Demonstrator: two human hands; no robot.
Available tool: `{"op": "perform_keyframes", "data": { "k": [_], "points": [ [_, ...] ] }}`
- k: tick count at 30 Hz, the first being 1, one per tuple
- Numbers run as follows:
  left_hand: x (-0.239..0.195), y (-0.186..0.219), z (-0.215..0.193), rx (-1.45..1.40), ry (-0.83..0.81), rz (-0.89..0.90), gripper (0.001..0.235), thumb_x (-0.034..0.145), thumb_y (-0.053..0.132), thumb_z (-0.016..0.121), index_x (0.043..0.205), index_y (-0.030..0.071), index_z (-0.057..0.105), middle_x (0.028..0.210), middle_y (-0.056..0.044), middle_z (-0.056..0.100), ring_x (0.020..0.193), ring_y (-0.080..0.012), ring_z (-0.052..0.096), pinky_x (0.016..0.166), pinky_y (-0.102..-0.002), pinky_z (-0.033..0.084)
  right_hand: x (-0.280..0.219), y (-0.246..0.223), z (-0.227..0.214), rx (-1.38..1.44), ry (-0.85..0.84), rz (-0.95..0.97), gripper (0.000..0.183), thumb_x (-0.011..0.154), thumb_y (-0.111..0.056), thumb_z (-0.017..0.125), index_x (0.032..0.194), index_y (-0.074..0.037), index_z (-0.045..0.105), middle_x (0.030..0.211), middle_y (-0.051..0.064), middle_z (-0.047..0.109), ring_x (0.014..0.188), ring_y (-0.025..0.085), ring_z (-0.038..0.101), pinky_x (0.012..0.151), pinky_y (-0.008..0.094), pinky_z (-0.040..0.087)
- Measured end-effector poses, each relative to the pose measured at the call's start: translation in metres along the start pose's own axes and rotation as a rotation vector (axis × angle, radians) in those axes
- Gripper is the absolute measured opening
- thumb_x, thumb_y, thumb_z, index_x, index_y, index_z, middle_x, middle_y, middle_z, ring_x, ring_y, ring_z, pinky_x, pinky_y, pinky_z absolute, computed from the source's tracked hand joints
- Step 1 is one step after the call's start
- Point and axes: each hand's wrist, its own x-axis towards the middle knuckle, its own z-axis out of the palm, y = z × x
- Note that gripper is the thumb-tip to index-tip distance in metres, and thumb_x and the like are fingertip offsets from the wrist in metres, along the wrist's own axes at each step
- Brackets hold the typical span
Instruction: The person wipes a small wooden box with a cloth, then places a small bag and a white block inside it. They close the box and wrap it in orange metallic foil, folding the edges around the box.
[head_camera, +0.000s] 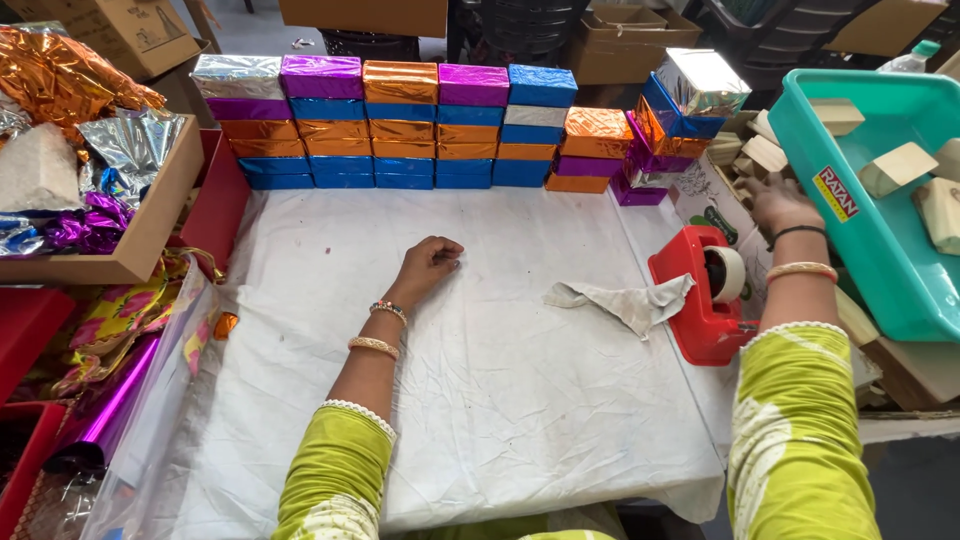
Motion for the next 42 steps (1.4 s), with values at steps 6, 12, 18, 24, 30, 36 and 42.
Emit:
{"op": "perform_keyframes", "data": {
  "k": [6, 12, 18, 24, 30, 36, 42],
  "points": [
    [0.0, 0.003, -0.001, 0.061, 0.007, -0.009, 0.023, 0.086, -0.001, 0.074, 0.109, 0.004, 0.073, 0.111, -0.005, 0.069, 0.102, -0.0135, 0.069, 0.091, -0.026, 0.057, 0.07, 0.023, 0.056, -0.201, -0.029, 0.042, 0.045, 0.104, -0.026, 0.047, 0.143, -0.044, 0.061, 0.159, 0.01, 0.04, 0.149, 0.035, 0.034, 0.118, 0.054, 0.036],
    [0.002, -0.003, -0.001, 0.066, -0.001, -0.004, 0.023, 0.086, -0.001, 0.074, 0.108, 0.004, 0.073, 0.112, -0.004, 0.069, 0.102, -0.014, 0.069, 0.091, -0.027, 0.058, 0.113, 0.044, 0.093, -0.275, 0.197, 0.0, 0.042, 0.111, -0.042, 0.046, 0.12, -0.019, 0.079, 0.134, 0.012, 0.069, 0.137, 0.036, 0.052, 0.098, 0.051, 0.051],
    [0.006, -0.015, 0.001, 0.028, -0.002, 0.007, 0.023, 0.085, -0.002, 0.075, 0.107, 0.003, 0.073, 0.112, -0.005, 0.068, 0.103, -0.0144, 0.069, 0.092, -0.027, 0.058, 0.051, 0.004, 0.046, -0.402, 0.389, -0.127, 0.023, 0.106, -0.02, 0.058, 0.106, -0.028, 0.079, 0.118, 0.008, 0.074, 0.116, 0.033, 0.07, 0.093, 0.048, 0.057],
    [0.007, -0.015, 0.001, 0.061, -0.017, 0.014, 0.025, 0.085, -0.004, 0.074, 0.108, 0.004, 0.073, 0.111, -0.004, 0.068, 0.104, -0.0138, 0.069, 0.093, -0.027, 0.058, 0.011, -0.014, 0.014, -0.158, 0.6, -0.173, 0.017, 0.089, -0.016, 0.072, 0.103, -0.023, 0.078, 0.115, 0.011, 0.068, 0.104, 0.038, 0.066, 0.082, 0.048, 0.058],
    [0.005, -0.011, 0.0, 0.043, -0.014, 0.009, 0.025, 0.085, -0.003, 0.073, 0.109, 0.004, 0.073, 0.111, -0.004, 0.068, 0.103, -0.0142, 0.069, 0.093, -0.027, 0.057, -0.039, -0.054, -0.047, 0.201, 0.892, -0.245, 0.008, 0.1, -0.01, 0.069, 0.098, -0.013, 0.076, 0.107, 0.012, 0.061, 0.097, 0.032, 0.061, 0.081, 0.044, 0.057],
    [0.009, -0.02, 0.001, 0.013, -0.023, 0.035, 0.025, 0.086, 0.0, 0.075, 0.11, 0.005, 0.074, 0.11, -0.005, 0.069, 0.102, -0.0156, 0.068, 0.092, -0.029, 0.058, -0.091, -0.1, -0.1, 0.413, 1.182, -0.454, 0.033, 0.079, 0.012, 0.059, 0.101, -0.008, 0.071, 0.115, 0.007, 0.058, 0.107, 0.019, 0.063, 0.085, 0.029, 0.058],
    [0.004, 0.028, 0.015, -0.222, -0.143, 0.017, 0.038, 0.094, 0.026, 0.075, 0.128, 0.011, 0.068, 0.128, -0.009, 0.07, 0.115, -0.0209, 0.068, 0.098, -0.036, 0.059, -0.139, -0.209, -0.089, 1.078, 0.805, -0.811, 0.032, 0.082, 0.008, 0.064, 0.109, -0.006, 0.075, 0.123, 0.005, 0.064, 0.102, 0.009, 0.061, 0.074, 0.02, 0.052]
  ]
}}
